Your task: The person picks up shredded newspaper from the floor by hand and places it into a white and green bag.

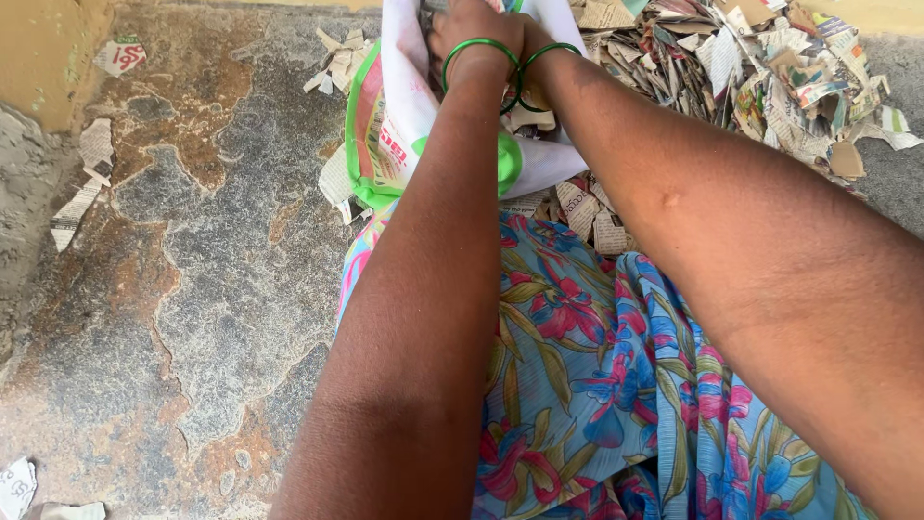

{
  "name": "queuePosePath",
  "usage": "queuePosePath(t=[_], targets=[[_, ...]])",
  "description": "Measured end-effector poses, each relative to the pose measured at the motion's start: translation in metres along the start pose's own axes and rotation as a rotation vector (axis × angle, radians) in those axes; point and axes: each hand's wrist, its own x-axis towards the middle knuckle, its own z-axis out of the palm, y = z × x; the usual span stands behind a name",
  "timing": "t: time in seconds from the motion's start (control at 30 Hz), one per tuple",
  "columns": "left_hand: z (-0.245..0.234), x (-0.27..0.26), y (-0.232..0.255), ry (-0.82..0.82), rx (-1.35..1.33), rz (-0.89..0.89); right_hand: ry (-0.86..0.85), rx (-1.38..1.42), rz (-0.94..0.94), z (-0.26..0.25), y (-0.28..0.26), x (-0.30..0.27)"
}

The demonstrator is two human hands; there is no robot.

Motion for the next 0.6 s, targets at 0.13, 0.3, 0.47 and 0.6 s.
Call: queuePosePath(t=[0.13,0.3,0.47,0.6], targets=[[0.006,0.018,-0.007,0.078,0.031,0.122,-0.103,-0.685,-0.645,-0.006,0.001,0.000],[-0.013,0.026,-0.009,0.045,0.219,0.103,0.172,-0.791,-0.376,-0.002,-0.026,-0.056],[-0.027,0.022,-0.015,0.265,-0.007,-0.016,0.120,-1.046,-0.194,-0.029,-0.070,-0.066],[-0.022,0.023,-0.019,0.247,-0.032,0.031,0.091,-1.267,-0.140,-0.042,-0.060,-0.043]])
